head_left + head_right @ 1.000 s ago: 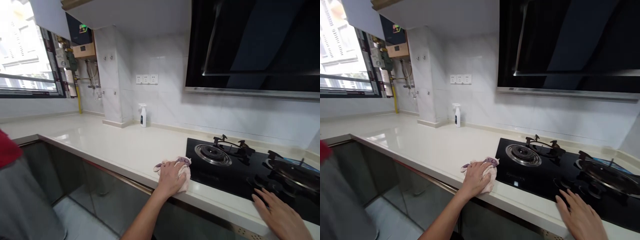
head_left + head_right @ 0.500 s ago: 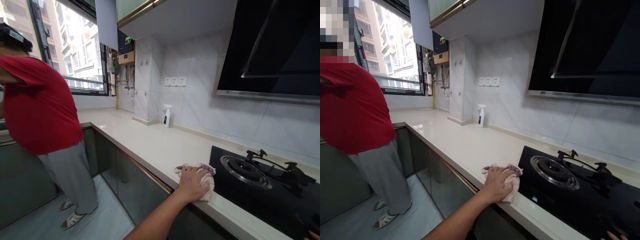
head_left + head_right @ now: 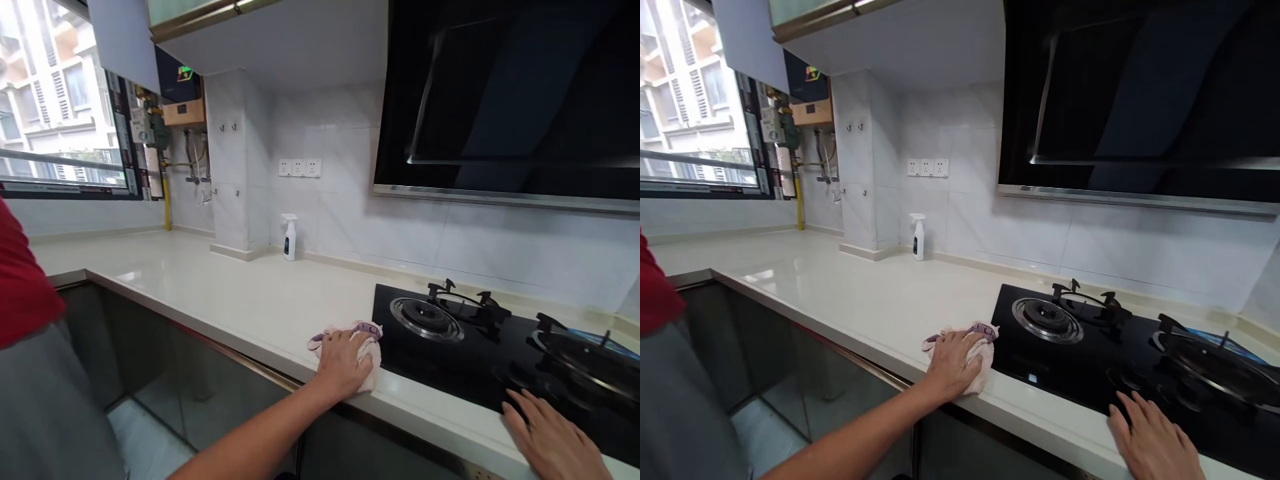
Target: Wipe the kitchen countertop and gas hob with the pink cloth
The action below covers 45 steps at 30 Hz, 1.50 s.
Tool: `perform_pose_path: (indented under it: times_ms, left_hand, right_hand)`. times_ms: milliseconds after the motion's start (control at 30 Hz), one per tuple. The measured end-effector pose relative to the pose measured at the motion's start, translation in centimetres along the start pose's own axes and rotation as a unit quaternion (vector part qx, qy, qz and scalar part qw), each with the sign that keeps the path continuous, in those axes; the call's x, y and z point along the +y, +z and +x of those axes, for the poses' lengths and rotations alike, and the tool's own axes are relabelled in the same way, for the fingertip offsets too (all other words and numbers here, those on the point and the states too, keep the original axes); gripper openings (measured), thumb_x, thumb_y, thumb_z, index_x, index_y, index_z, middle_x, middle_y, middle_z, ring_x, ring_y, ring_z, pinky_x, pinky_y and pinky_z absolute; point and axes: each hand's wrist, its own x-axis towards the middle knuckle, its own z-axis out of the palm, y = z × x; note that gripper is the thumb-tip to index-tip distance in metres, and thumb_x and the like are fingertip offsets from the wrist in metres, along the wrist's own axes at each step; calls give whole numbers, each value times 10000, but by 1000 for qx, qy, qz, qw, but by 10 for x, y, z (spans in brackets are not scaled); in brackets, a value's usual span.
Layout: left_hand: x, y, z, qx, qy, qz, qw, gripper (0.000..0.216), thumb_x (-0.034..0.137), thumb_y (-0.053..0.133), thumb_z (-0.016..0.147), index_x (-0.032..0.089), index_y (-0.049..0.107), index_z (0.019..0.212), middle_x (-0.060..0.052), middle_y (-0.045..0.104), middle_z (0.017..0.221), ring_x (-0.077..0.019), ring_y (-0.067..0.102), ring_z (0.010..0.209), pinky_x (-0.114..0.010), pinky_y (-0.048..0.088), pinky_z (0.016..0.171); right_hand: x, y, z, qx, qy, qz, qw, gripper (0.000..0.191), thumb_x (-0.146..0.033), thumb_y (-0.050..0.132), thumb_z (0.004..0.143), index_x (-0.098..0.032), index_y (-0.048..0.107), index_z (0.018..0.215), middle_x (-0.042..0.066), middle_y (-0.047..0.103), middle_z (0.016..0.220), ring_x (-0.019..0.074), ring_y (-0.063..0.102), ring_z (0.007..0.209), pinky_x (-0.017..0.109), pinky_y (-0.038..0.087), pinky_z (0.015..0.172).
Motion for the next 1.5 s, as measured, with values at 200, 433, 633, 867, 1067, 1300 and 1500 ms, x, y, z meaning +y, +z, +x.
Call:
perform_pose_path:
  times_ms: [200,433,633,867,1067,1300,1500]
  left_hand:
    - [3,-3,4,-29,-10,31,999,462,387,553,935,351,636,1388,-63,693,1327,-329,593,1212,-566,411,1065]
    - [1,-2,2,-21,-3,34,999,440,381,580,930,345,646,1364,-57,699,1301,-324,596,1209,-555,411,1075]
    - [2,-2,-1,12,-3,13,1000,417,352,569,951,342,645,1361,-33,706,1307,-295,599,1202,-500,425,1049]
    - [3,-4,-1,5,6,4,1000,446,337,585,935,323,640,1377,-46,691,1337,-301,590,1217,-503,413,1074]
    - [4,-3,1,-1,3,26,1000,455,320,589,916,319,647,1368,-62,697,1315,-311,594,1200,-510,417,1046]
    - [1,-3,-1,1,6,18,1000,463,307,583,912,322,646,1370,-56,693,1346,-307,596,1223,-503,422,1056]
    - [4,-7,-1,22,1,-1,1000,429,315,558,939,316,656,1357,-41,712,1327,-291,602,1237,-487,397,1094]
  right_hand:
    - [-13,-10,8,-49,13,2,999,507,-465,441,769,-278,742,1131,162,690,1356,398,586,1331,610,490,1034]
    - [-12,1,4,-8,21,39,999,505,-502,466,729,-328,751,1107,159,707,1306,434,583,1326,658,488,1014]
    - [-15,-9,7,-18,85,45,995,539,-526,408,816,-304,740,1179,136,713,1295,389,628,1283,602,502,1051]
    - [-13,-7,2,-24,71,35,997,549,-513,419,836,-275,732,1220,146,677,1375,386,592,1345,585,489,1085]
    - [-18,-15,5,-50,68,23,996,534,-508,403,848,-268,737,1189,161,688,1344,400,603,1324,614,485,1080]
    - [-18,-5,-1,-17,81,24,996,566,-513,367,878,-260,705,1254,143,661,1402,384,577,1361,596,462,1111]
    - [-22,-17,-2,-24,113,30,993,701,-629,253,931,-219,676,1311,134,649,1428,361,585,1337,580,438,1131]
